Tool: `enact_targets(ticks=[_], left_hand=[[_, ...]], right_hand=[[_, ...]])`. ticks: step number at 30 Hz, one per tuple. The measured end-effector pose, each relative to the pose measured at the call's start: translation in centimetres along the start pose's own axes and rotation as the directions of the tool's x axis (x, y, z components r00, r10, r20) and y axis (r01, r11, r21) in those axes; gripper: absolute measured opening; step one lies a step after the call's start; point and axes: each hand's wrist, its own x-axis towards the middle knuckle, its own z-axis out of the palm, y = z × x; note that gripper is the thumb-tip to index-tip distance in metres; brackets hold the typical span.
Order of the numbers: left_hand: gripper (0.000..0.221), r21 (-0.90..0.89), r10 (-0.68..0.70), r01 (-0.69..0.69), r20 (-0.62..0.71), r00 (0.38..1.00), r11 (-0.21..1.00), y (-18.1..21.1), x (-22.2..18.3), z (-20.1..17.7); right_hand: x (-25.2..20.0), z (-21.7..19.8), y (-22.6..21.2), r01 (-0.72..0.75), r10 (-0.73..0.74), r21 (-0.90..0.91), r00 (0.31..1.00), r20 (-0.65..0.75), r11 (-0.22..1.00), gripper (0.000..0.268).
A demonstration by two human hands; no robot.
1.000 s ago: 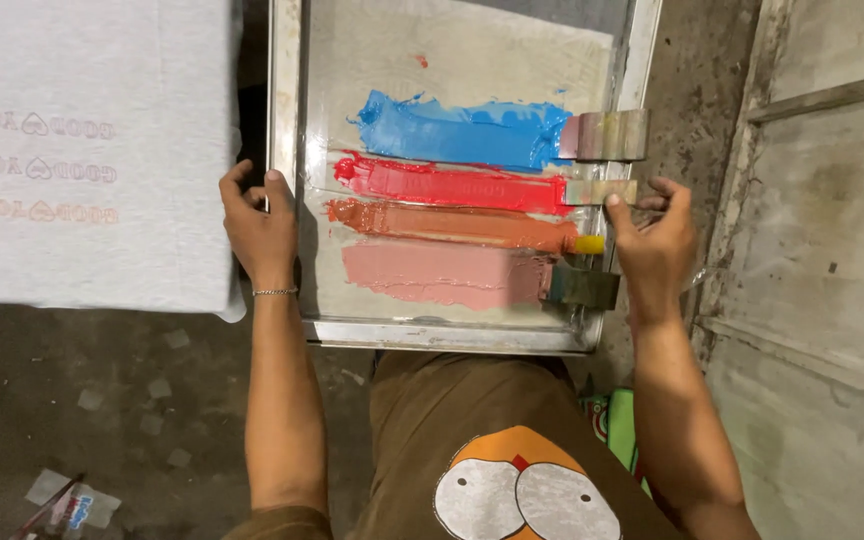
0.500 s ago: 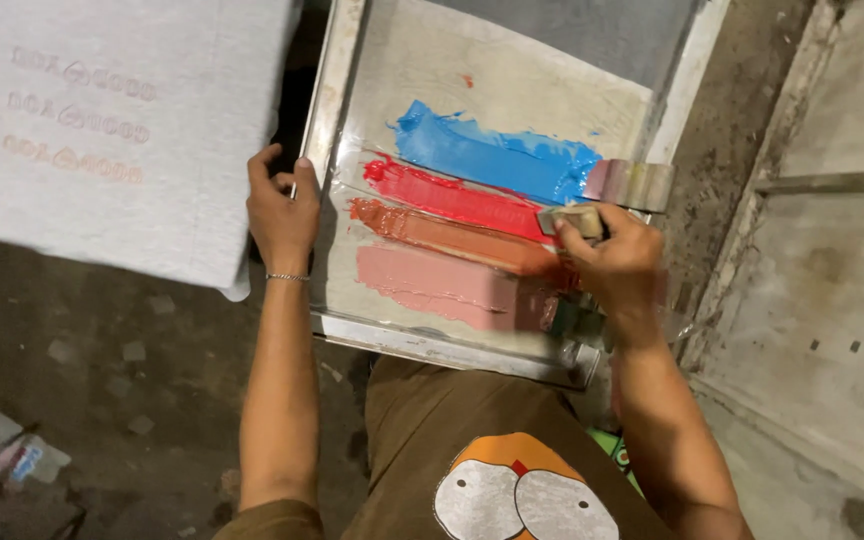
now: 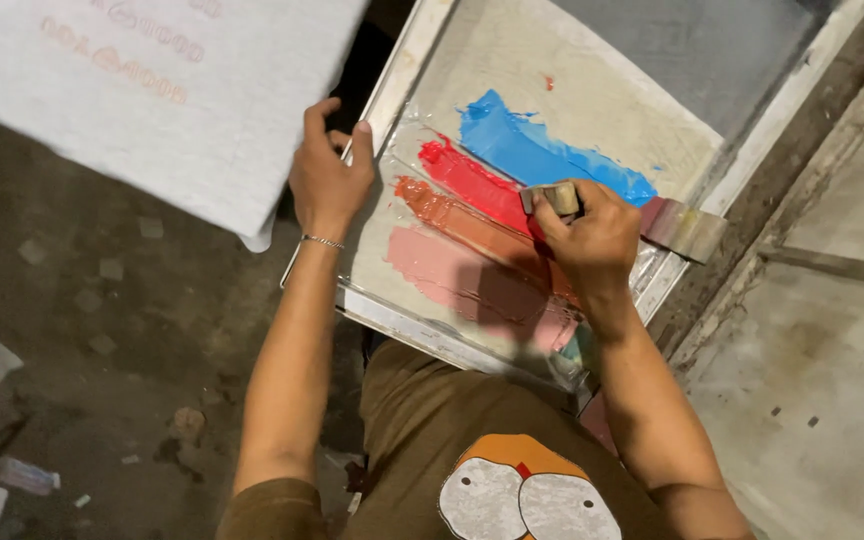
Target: Applying multi-colored ink to a screen and printing designs onto t-shirts using a squeegee.
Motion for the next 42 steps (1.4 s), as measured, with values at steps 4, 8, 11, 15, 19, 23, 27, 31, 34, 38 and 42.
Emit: enact_targets(ticks=[4,8,11,15,19,23,27,31,34,38,42], left_hand=[[0.047,-0.016,-0.063,0.063,-0.007,0.998,0.998,0.4,0.2,0.0],[0.048,-0.002,-0.067,0.067,0.02,0.998,0.998,0.5,0.1,-0.3],[0.049,-0.003,-0.063,0.063,0.023,0.998,0.998,0.6,0.0,-0.3],[0.05,0.021,-0.03,0.029,0.032,0.999,0.999,0.3,0.1,0.1],[0.048,0.021,-0.006,0.006,0.003,1.0,1.0,-0.2,0.2,0.4],[0.047,0.028,-0.012,0.012,0.003,1.0,1.0,-0.5,0.2,0.7],[0.044,0.063,0.037,-0.035,-0.033,0.999,0.997,-1.0,0.5,1.3],[0.042,0.053,0.062,-0.06,-0.033,0.998,0.997,-1.0,0.4,1.2],[0.041,0.033,0.077,-0.076,-0.043,0.996,0.997,-0.9,0.3,1.0],[0.042,0.025,0.048,-0.047,-0.031,0.998,0.999,-0.8,0.2,0.9],[0.043,0.024,0.03,-0.03,-0.035,0.999,0.999,-0.8,0.2,0.9]], right_hand=[[1.8,0.1,-2.8,0.011,-0.016,0.033,0.99,0.142,0.999,0.022],[3.1,1.4,-3.9,0.012,-0.011,-0.003,0.984,0.177,1.0,0.029],[4.2,2.0,-5.2,0.099,-0.106,0.044,0.972,0.212,0.994,0.031],[6.7,1.7,-6.1,0.41,-0.468,0.228,0.799,0.378,0.883,0.012],[8.6,1.4,-6.7,0.614,-0.568,0.116,0.62,0.541,0.781,0.024],[9.4,0.8,-7.3,0.753,-0.634,0.126,0.436,0.639,0.645,0.014],[8.8,0.5,-4.5,0.817,-0.662,0.121,0.361,0.656,0.564,0.029],[7.9,-1.6,-2.5,0.816,-0.634,0.121,0.335,0.697,0.565,0.027],[6.9,-2.7,-0.5,0.805,-0.605,0.113,0.336,0.722,0.582,0.04],[5.7,-4.6,1.7,0.796,-0.598,0.129,0.325,0.733,0.591,0.033],[4.5,-6.9,3.8,0.772,-0.529,0.109,0.317,0.787,0.626,0.046]])
